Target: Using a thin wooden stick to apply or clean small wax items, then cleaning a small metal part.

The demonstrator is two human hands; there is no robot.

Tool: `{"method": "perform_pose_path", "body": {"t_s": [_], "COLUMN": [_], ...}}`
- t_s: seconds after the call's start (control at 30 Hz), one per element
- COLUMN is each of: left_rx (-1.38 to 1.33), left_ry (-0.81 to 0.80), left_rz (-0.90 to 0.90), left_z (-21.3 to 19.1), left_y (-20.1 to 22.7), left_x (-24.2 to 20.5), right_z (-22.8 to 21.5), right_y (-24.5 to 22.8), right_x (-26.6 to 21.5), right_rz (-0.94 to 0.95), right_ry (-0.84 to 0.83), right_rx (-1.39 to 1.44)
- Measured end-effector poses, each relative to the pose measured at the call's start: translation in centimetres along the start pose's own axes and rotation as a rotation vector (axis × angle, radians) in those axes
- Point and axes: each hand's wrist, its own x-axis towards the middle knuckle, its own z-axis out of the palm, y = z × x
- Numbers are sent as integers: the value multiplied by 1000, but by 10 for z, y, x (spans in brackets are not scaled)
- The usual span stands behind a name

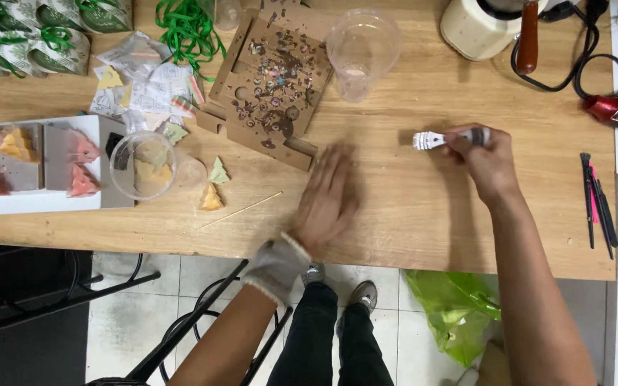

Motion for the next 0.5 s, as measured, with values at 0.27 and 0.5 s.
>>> {"method": "perform_pose_path", "body": {"t_s": [0.27, 0.5], "left_rx": [257, 67], "left_ry": [-54, -82], "left_rz": [-450, -315], "left_z": [48, 68], "left_y": [39, 72], "left_x": [50, 13], "right_z": [-25, -35], "right_y": [67, 68], "right_x": [-86, -113], "right_rz": [133, 153], "right_ry": [240, 328], "right_rx": [289, 365]}}
